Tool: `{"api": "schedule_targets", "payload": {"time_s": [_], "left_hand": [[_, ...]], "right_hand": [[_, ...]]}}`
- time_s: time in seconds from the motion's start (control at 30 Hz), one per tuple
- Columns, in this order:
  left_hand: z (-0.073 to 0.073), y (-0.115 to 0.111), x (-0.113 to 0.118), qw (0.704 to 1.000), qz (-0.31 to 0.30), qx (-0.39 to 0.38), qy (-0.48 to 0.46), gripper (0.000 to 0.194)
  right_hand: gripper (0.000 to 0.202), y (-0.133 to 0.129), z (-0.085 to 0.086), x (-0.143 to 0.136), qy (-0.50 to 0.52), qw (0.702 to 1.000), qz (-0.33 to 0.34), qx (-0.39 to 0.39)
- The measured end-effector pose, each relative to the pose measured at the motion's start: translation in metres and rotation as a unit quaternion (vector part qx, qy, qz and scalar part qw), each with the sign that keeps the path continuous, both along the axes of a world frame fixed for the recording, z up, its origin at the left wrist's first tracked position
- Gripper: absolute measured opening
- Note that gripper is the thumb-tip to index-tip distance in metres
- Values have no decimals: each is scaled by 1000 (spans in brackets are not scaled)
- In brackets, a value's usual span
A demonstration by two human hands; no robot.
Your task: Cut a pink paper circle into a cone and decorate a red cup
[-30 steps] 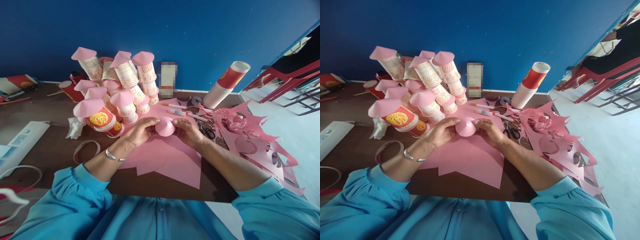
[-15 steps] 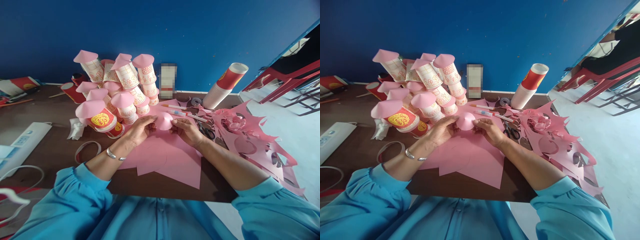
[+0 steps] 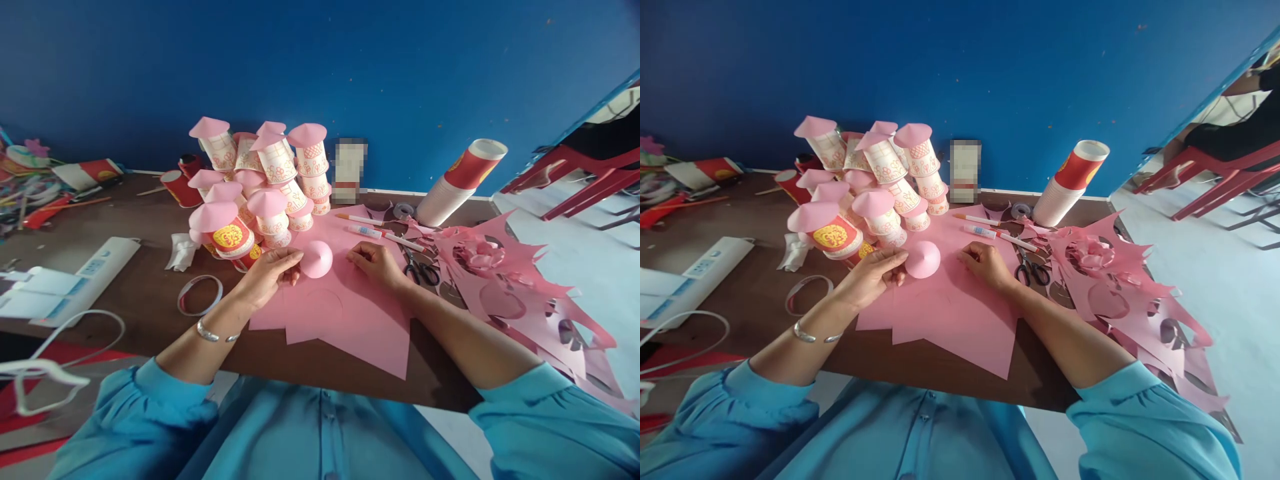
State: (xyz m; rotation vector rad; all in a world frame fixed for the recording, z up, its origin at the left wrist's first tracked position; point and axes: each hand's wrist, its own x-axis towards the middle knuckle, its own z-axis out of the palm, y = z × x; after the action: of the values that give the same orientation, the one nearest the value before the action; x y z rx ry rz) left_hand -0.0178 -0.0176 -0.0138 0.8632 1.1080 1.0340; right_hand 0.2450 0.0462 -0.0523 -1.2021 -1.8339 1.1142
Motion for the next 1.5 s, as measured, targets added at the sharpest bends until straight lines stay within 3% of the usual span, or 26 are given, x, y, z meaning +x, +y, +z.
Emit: {"api": "schedule_targets", "payload": {"time_s": [0.23, 0.4, 0.63, 0.93, 1.1, 1.17, 1.27, 1.37, 1.5], "left_hand": [[-4, -38, -39, 991, 79, -11, 103, 47], [-11, -55, -61, 982, 95, -5, 162, 49], [-7, -66, -71, 963, 100, 19, 249, 52], [-20, -72, -88, 913, 108, 43, 392, 41], [-17, -74, -91, 850, 127, 104, 501, 27], [-12, -79, -89, 814, 130, 147, 547, 23], [-7, -88, -76, 748, 134, 258, 597, 16], [-7, -96, -53, 712, 56, 378, 589, 14], [-15, -96, -24, 650, -100, 461, 595, 20]], "right_hand": [[23, -5, -9, -3, -99, 985, 44, 137], [18, -6, -14, -4, -122, 977, 54, 164], [17, -8, -15, -4, -154, 967, 55, 197], [27, -9, -14, -4, -301, 882, 104, 348], [22, -14, 2, -6, -358, 863, 132, 331], [22, -24, 15, -9, -373, 861, 137, 319], [32, -49, 35, -20, -440, 832, 176, 289], [30, -75, 47, -32, -484, 794, 234, 283], [24, -91, 47, -37, -502, 778, 253, 281]]}}
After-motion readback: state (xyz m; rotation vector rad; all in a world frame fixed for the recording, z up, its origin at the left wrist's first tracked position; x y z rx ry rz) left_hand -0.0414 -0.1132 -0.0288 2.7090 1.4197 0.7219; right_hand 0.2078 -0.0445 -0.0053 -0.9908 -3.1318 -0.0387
